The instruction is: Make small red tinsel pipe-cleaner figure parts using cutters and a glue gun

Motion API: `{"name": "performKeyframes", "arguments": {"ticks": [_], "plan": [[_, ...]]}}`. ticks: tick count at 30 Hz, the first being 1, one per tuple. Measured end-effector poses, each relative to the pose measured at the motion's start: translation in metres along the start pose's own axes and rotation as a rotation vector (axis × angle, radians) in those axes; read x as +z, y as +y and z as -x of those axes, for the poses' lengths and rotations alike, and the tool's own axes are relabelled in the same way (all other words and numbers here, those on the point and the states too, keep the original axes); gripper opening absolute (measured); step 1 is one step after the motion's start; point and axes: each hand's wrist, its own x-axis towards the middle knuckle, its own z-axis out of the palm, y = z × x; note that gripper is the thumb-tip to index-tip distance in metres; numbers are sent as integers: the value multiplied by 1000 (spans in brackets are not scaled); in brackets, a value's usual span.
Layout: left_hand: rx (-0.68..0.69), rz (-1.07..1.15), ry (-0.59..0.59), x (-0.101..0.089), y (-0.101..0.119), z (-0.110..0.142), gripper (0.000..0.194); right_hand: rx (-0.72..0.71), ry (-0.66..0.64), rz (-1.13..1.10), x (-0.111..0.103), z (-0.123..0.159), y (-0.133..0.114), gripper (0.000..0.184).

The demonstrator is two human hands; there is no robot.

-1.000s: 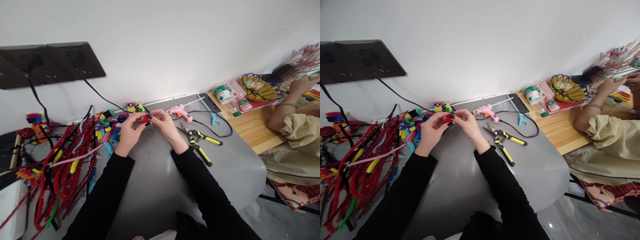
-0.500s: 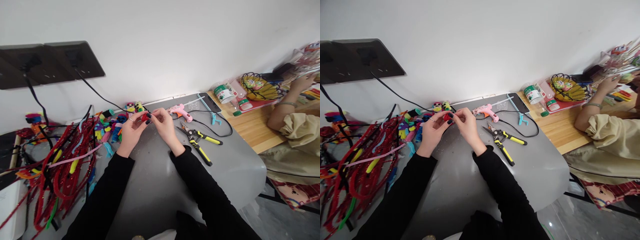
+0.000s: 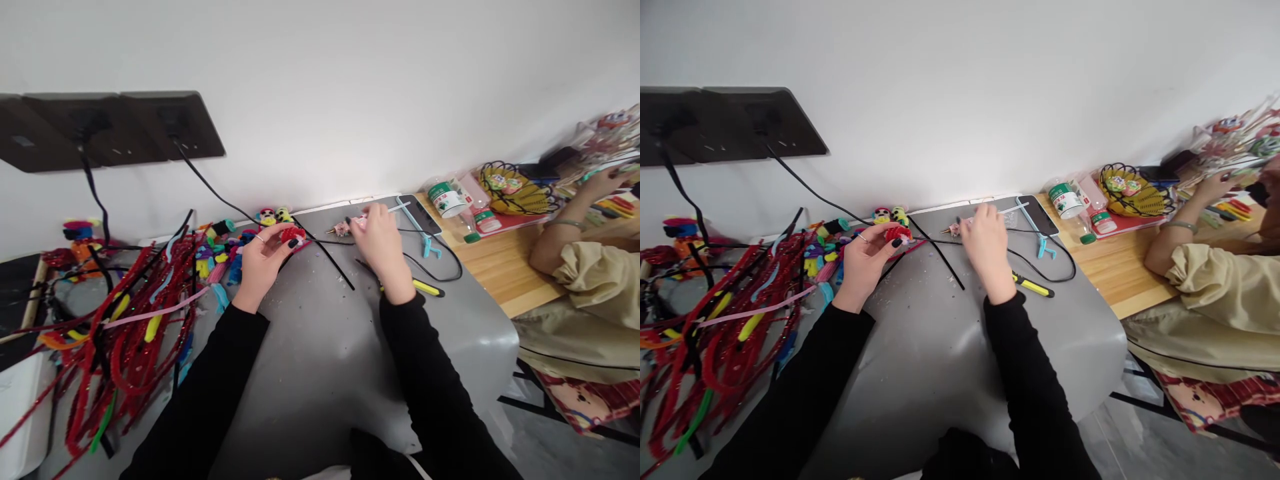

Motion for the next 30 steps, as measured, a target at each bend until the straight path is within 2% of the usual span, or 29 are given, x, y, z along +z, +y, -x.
{"name": "performKeyframes", "arguments": {"ticks": [3,5,7,12,15,17,19,22,24,30], "plan": [[-66,63,27,0,0,0,57,145,-161,354,-10,-5,13,41],[-111,110,48,1,1,0,58,179,-254,447,-9,-4,14,48],[-134,155,62,3,3,0,57,194,-288,478,-6,-2,11,46],[-148,230,76,3,6,0,50,251,-218,394,-12,-2,12,27],[-174,268,93,3,9,0,50,313,-33,258,-20,-6,17,27],[-200,294,103,4,10,0,50,242,119,115,-23,-8,19,28],[-227,326,110,4,11,-1,51,82,212,-61,-24,-8,18,30],[-262,364,110,5,11,-2,52,-153,240,-265,-20,-4,12,30],[-279,374,105,5,11,-3,52,-251,247,-318,-16,-1,7,28],[-293,353,94,5,11,-3,52,-368,256,-298,-7,6,3,26]]}}
